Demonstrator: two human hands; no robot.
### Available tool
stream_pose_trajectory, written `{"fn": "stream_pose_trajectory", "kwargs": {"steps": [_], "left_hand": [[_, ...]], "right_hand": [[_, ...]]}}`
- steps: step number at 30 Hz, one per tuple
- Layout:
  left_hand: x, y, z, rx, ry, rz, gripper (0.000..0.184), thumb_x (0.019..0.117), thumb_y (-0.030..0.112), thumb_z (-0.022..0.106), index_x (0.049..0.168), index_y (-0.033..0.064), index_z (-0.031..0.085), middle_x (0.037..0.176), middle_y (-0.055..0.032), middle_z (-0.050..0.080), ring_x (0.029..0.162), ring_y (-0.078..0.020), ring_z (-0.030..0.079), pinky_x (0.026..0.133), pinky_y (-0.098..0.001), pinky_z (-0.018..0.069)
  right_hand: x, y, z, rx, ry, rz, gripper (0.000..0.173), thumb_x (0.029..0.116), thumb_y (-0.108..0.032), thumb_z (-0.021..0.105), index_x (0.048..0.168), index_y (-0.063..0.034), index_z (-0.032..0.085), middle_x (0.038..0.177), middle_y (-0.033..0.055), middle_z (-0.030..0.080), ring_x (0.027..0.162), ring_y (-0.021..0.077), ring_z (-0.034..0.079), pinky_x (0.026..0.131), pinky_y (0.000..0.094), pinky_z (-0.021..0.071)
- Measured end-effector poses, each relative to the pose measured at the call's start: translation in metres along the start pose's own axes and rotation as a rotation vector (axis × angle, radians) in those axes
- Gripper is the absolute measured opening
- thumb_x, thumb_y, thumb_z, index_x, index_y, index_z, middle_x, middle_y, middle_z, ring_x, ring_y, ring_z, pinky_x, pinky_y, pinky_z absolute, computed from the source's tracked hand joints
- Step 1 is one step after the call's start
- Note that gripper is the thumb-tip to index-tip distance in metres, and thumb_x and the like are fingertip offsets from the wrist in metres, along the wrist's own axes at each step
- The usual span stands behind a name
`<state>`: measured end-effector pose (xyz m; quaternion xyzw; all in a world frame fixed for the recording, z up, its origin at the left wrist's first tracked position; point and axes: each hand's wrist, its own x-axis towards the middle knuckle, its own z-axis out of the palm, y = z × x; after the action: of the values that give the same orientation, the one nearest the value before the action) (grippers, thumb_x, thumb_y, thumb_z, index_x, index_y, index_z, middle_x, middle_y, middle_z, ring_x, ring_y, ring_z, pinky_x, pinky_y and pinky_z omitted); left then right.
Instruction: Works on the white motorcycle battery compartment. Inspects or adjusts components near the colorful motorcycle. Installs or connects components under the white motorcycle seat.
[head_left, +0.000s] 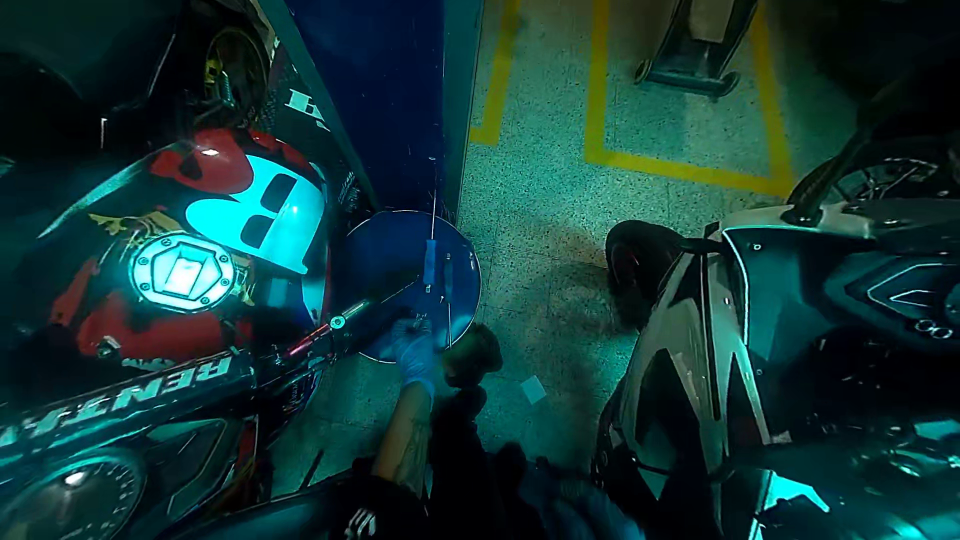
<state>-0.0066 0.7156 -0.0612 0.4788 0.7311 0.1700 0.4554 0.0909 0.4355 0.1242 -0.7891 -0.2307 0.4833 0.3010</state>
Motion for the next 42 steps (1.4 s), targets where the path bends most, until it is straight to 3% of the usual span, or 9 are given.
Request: {"fn": "stream_pose_trajectory", "kwargs": {"steps": [2,6,9,13,17,21,30,34,42], "left_hand": [[-0.034,0.021,-0.026,-0.173,-0.136,0.029,0.021,0.0954,0.021,0.074,0.104,0.0049,0.064,0.094,-0.0117,0.067,0.087,-0.0242,0.066,0.08,-0.0464,0.0561],[-0.131,0.063,-0.081,-0.334,-0.503,0.134,0.033,0.0934,0.011,0.073,0.126,0.0068,0.065,0.106,-0.009,0.071,0.093,-0.019,0.07,0.083,-0.0361,0.0602],[-0.198,0.083,-0.111,-0.366,-0.668,0.217,0.039,0.0905,0.01,0.074,0.128,0.0053,0.065,0.108,-0.0081,0.072,0.096,-0.0171,0.07,0.084,-0.0339,0.0607],[-0.244,0.089,-0.122,-0.44,-0.721,0.425,0.041,0.0867,0.0,0.075,0.127,-0.0005,0.065,0.113,-0.0079,0.072,0.099,-0.0147,0.071,0.084,-0.0292,0.0625],[-0.27,0.096,-0.137,-0.708,-0.801,0.316,0.028,0.0975,0.002,0.062,0.125,-0.0042,0.065,0.11,-0.0132,0.071,0.092,-0.02,0.072,0.081,-0.0352,0.0626],[-0.289,0.107,-0.136,-0.917,-0.736,0.207,0.019,0.0998,0.003,0.057,0.107,-0.0043,0.073,0.099,-0.0135,0.074,0.08,-0.0182,0.072,0.075,-0.0339,0.0623],[-0.287,0.099,-0.122,-0.673,-0.614,0.369,0.012,0.0979,0.002,0.061,0.101,-0.0019,0.071,0.095,-0.0096,0.071,0.088,-0.0155,0.069,0.08,-0.0294,0.0592],[-0.283,0.092,-0.12,-0.683,-0.616,0.35,0.012,0.0972,0.0,0.059,0.096,0.0002,0.071,0.089,-0.0068,0.069,0.083,-0.0134,0.066,0.075,-0.0274,0.0568],[-0.285,0.106,-0.131,-0.761,-0.608,0.013,0.018,0.1017,-0.001,0.048,0.094,0.0003,0.064,0.084,-0.0061,0.069,0.075,-0.013,0.068,0.068,-0.0279,0.0585]], "right_hand": [[0.024,-0.019,-0.001,0.014,0.007,-0.044,0.021,0.1022,-0.018,0.059,0.116,-0.0085,0.072,0.108,0.0044,0.074,0.096,0.0142,0.072,0.086,0.0372,0.0615],[0.044,-0.066,-0.014,0.147,0.05,-0.177,0.024,0.1031,-0.025,0.06,0.118,-0.0083,0.071,0.107,0.0021,0.075,0.091,0.0133,0.074,0.082,0.0333,0.0636],[0.031,-0.088,-0.023,0.234,0.026,-0.251,0.025,0.0995,-0.028,0.067,0.113,-0.0074,0.073,0.099,0.0012,0.076,0.089,0.0119,0.073,0.081,0.0309,0.0619],[0.002,-0.092,-0.03,0.325,0.066,-0.349,0.012,0.0946,-0.018,0.073,0.099,-0.0072,0.075,0.089,-0.0004,0.073,0.08,0.0065,0.069,0.073,0.0234,0.0585],[-0.027,-0.088,-0.031,0.524,0.206,-0.51,0.006,0.0931,-0.009,0.072,0.09,-0.0042,0.074,0.086,0.0027,0.073,0.075,0.0089,0.07,0.069,0.0246,0.0612],[-0.042,-0.086,-0.027,0.651,0.249,-0.668,0.005,0.0925,-0.004,0.072,0.097,-0.0027,0.074,0.093,0.0039,0.074,0.08,0.0096,0.071,0.074,0.0252,0.0624],[-0.038,-0.087,-0.046,-0.102,0.267,-0.601,0.017,0.0916,-0.029,0.073,0.099,-0.0133,0.074,0.091,-0.0041,0.073,0.084,0.0044,0.07,0.077,0.0266,0.0598],[-0.032,-0.085,-0.042,-0.455,0.353,-0.818,0.022,0.0953,-0.032,0.062,0.085,-0.0149,0.073,0.079,0.0022,0.068,0.075,0.0161,0.067,0.065,0.0379,0.056],[-0.025,-0.082,-0.03,-0.88,0.634,-1.317,0.022,0.1007,-0.025,0.047,0.088,-0.0168,0.062,0.077,0.0038,0.063,0.074,0.0236,0.059,0.072,0.0364,0.0467]]}}
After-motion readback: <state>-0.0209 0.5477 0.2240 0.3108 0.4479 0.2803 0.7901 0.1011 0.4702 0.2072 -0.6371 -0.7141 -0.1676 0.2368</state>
